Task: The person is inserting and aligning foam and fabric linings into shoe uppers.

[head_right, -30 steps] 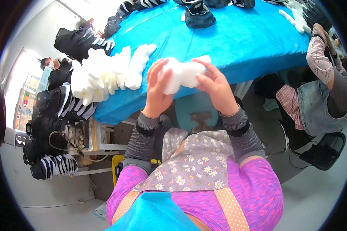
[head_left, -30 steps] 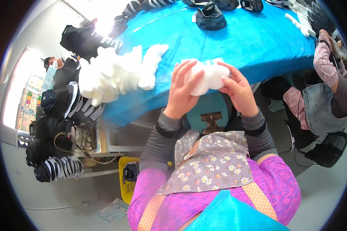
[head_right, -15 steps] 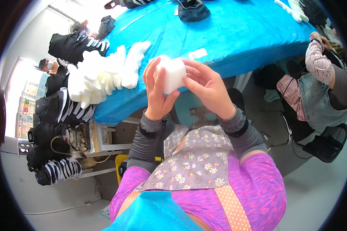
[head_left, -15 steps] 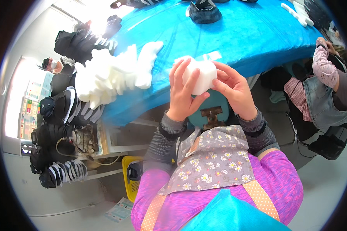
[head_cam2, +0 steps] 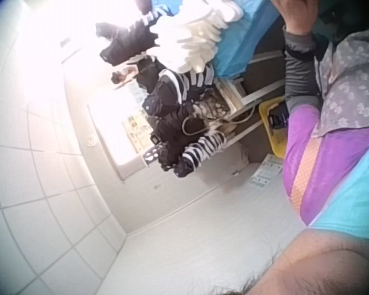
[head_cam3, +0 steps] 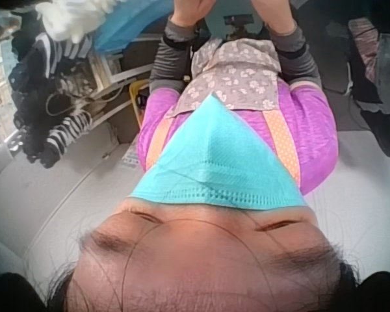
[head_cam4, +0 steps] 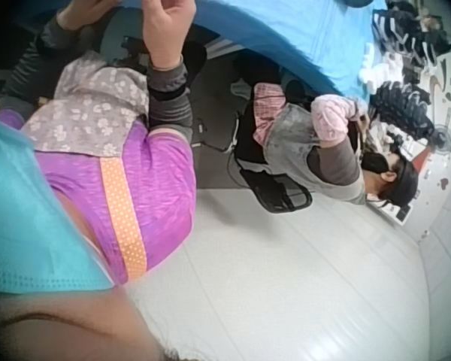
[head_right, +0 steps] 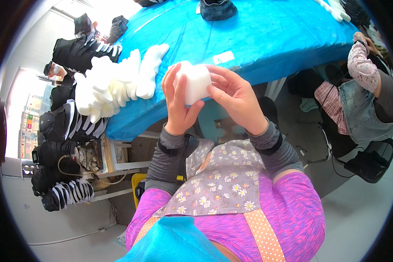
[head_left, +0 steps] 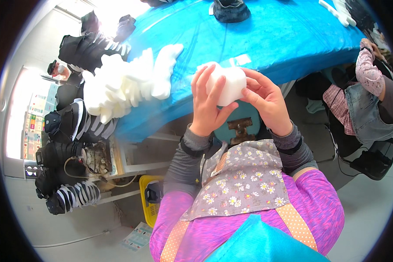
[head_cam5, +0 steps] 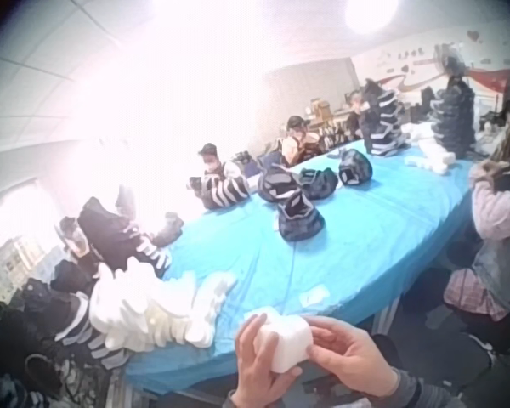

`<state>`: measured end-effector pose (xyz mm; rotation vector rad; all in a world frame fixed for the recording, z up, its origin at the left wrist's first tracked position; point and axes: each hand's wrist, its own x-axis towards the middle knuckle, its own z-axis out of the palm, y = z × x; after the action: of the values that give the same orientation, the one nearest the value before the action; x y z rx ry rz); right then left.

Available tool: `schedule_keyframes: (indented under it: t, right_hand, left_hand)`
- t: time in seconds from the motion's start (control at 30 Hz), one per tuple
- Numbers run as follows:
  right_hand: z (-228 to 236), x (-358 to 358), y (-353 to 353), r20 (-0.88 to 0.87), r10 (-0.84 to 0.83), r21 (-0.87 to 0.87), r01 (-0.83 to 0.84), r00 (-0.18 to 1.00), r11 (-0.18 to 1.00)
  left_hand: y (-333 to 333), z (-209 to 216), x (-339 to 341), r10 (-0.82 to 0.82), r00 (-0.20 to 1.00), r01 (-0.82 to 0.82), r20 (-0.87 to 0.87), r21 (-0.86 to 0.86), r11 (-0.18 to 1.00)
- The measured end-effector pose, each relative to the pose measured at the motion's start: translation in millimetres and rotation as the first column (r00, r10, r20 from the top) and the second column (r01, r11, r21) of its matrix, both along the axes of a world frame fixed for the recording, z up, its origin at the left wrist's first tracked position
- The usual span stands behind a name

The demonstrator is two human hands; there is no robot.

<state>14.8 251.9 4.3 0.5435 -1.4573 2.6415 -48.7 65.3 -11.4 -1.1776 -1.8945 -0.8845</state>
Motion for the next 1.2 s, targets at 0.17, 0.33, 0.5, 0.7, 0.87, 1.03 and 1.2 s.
schedule_keyframes:
  t: [0.17, 0.33, 0.5, 0.7, 0.87, 1.03, 1.2]
  right_hand:
    - [-4.3, -1.9, -1.4, -0.008, -0.009, 0.004, 0.009, 1.0, 1.0]
    - [-7.8, -4.0, -3.6, 0.001, -0.002, -0.03, 0.002, 1.0, 1.0]
    - [-20.2, -19.4, -8.6, 0.0, -0.195, 0.145, 0.193, 0.981, 0.97]
    - [-41.2, -79.0, 9.6, 0.048, -0.177, 0.155, 0.168, 0.983, 0.974]
    - [-51.6, -182.3, 36.2, -0.126, -0.319, 0.445, 0.341, 0.939, 0.828]
    - [-65.5, -317.7, 89.5, -0.557, -0.406, 0.727, 0.662, 0.724, 0.184]
    - [-36.9, -386.9, 77.1, -0.465, -0.326, 0.876, 0.482, 0.823, -0.033]
  left_hand:
    - [3.3, -1.9, -0.5, 0.019, 0.999, -0.019, 0.029, 0.003, 1.0]
    - [11.1, -9.0, -3.0, 0.065, 0.998, -0.065, 0.009, 0.0, 0.998]
    - [27.3, -21.5, 0.4, 0.239, 0.971, -0.24, -0.025, -0.159, 0.958]
    - [-4.1, -48.0, -42.4, 0.028, 0.971, -0.044, 0.238, 0.064, 0.997]
    - [-53.8, -94.7, -102.0, 0.401, 0.868, -0.392, 0.291, -0.093, 0.915]
    - [-33.1, -111.4, -112.0, 0.573, 0.807, -0.488, 0.143, -0.387, 0.783]
    - [-43.2, -111.9, -107.3, 0.609, 0.773, -0.516, 0.176, -0.385, 0.766]
